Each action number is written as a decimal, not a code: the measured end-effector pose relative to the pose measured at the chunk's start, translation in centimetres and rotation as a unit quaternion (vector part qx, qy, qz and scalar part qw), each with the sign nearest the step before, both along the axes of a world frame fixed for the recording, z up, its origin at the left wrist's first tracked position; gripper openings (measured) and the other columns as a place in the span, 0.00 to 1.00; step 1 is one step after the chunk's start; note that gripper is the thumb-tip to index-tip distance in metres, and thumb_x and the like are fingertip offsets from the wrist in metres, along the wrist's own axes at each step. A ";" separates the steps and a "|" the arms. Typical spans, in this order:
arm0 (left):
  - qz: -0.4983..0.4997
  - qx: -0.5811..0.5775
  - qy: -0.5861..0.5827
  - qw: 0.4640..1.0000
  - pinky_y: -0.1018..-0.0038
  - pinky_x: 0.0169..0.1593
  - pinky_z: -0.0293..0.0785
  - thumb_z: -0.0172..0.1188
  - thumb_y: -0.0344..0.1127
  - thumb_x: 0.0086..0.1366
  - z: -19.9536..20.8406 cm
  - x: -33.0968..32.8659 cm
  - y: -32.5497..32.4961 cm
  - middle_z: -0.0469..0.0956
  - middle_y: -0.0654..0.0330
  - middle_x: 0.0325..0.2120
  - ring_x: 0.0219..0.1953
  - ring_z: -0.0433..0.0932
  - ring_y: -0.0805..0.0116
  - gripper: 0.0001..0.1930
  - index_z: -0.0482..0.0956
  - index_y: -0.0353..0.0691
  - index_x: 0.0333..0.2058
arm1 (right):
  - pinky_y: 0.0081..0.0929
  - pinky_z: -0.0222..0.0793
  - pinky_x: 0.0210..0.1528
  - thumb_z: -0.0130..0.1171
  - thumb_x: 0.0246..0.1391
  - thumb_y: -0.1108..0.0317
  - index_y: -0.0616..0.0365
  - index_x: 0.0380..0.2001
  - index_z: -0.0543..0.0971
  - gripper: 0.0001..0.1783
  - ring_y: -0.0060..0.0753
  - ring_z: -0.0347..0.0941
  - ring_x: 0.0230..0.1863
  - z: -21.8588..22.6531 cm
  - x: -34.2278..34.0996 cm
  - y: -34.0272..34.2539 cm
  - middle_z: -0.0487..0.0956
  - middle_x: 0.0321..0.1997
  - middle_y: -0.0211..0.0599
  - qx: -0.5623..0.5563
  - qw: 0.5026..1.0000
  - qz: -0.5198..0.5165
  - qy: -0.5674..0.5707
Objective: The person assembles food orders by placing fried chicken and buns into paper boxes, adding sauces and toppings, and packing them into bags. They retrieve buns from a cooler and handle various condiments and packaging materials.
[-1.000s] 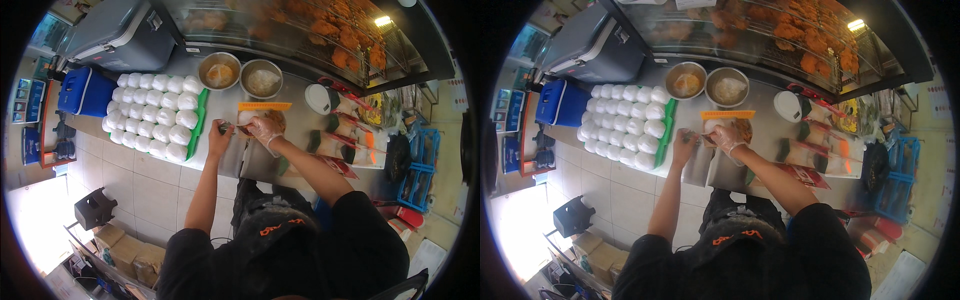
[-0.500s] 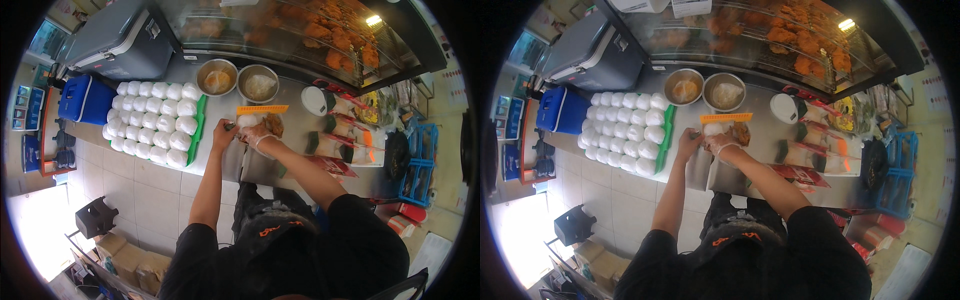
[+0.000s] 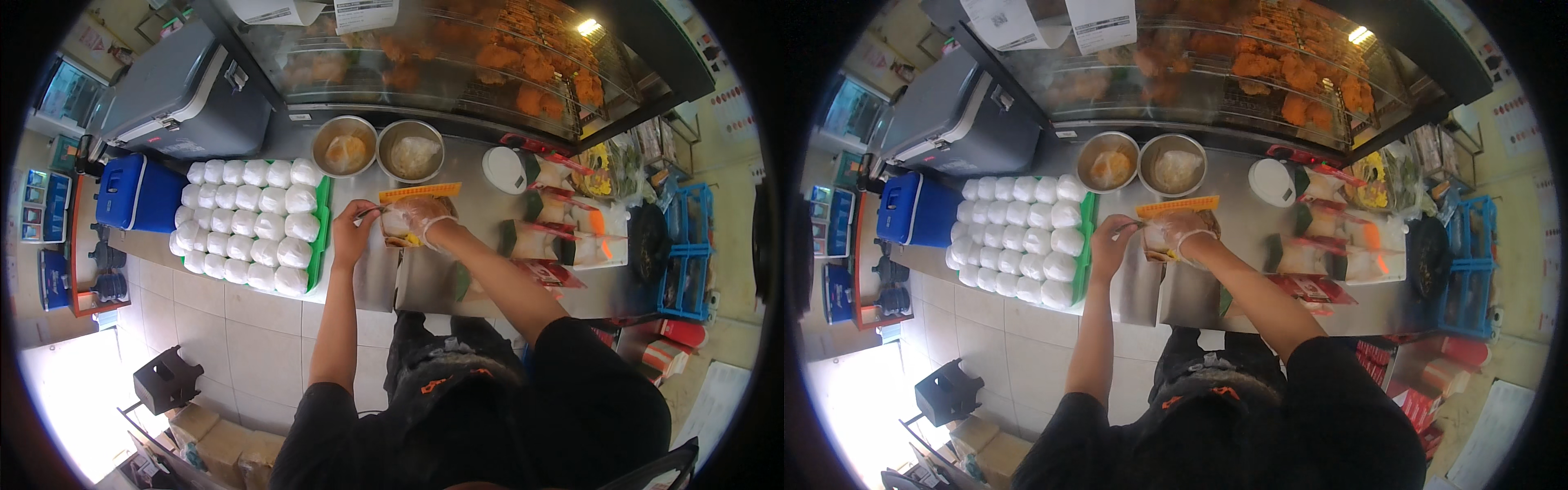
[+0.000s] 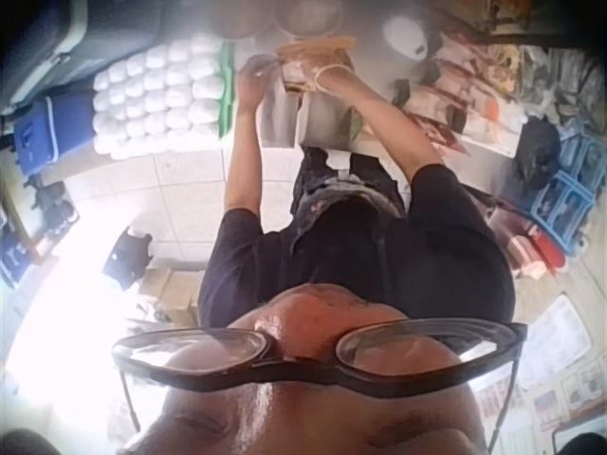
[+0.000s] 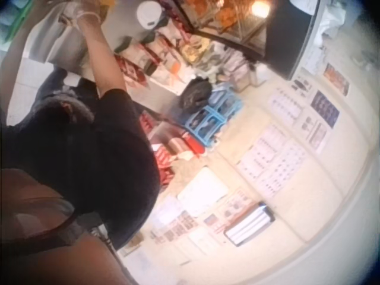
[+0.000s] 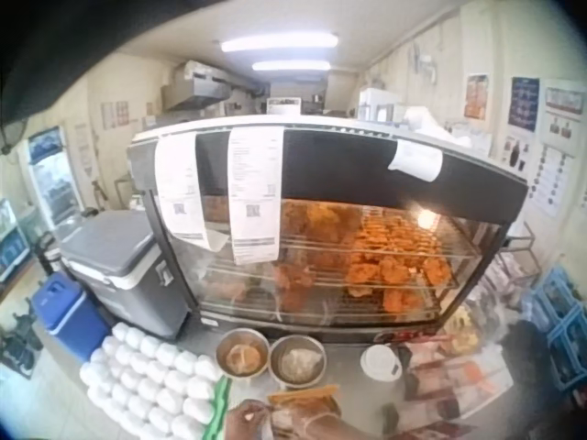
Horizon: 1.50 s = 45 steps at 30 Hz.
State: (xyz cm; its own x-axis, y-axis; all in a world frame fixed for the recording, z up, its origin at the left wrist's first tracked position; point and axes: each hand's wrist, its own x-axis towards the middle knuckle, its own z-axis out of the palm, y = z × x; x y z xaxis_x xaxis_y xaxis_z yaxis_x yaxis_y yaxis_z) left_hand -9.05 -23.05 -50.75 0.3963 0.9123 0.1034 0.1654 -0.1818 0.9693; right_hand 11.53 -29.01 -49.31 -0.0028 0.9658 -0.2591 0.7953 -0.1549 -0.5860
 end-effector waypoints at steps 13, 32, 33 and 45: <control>-0.045 0.197 0.132 0.970 0.62 0.38 0.83 0.68 0.32 0.66 -3.7 3.4 1.3 0.88 0.56 0.35 0.34 0.87 0.52 0.07 0.82 0.42 0.42 | 0.45 0.69 0.67 0.53 0.64 0.63 0.58 0.60 0.79 0.23 0.53 0.77 0.60 -2.7 0.7 1.6 0.82 0.57 0.51 -0.102 0.994 0.010 -0.023; -0.172 0.283 0.238 0.913 0.59 0.46 0.76 0.65 0.36 0.64 -5.2 4.2 2.8 0.87 0.62 0.38 0.41 0.85 0.61 0.11 0.89 0.53 0.45 | 0.46 0.77 0.51 0.54 0.60 0.72 0.59 0.37 0.84 0.09 0.57 0.81 0.49 -2.7 4.6 -5.1 0.84 0.43 0.50 0.033 0.997 -0.059 0.025; -0.181 0.292 0.272 0.899 0.60 0.46 0.75 0.65 0.36 0.65 -5.2 4.4 3.1 0.87 0.64 0.39 0.42 0.85 0.63 0.11 0.89 0.54 0.45 | 0.46 0.77 0.52 0.55 0.60 0.71 0.58 0.38 0.84 0.09 0.57 0.81 0.49 -1.4 5.3 -5.5 0.85 0.44 0.48 0.027 0.997 -0.055 0.036; -0.146 0.240 0.102 0.954 0.63 0.54 0.78 0.71 0.32 0.63 -7.2 2.4 4.0 0.87 0.56 0.45 0.50 0.83 0.61 0.24 0.81 0.46 0.58 | 0.41 0.77 0.61 0.64 0.59 0.59 0.53 0.49 0.84 0.17 0.52 0.80 0.57 -2.9 8.9 -8.1 0.83 0.56 0.46 -0.281 0.923 -0.256 -0.057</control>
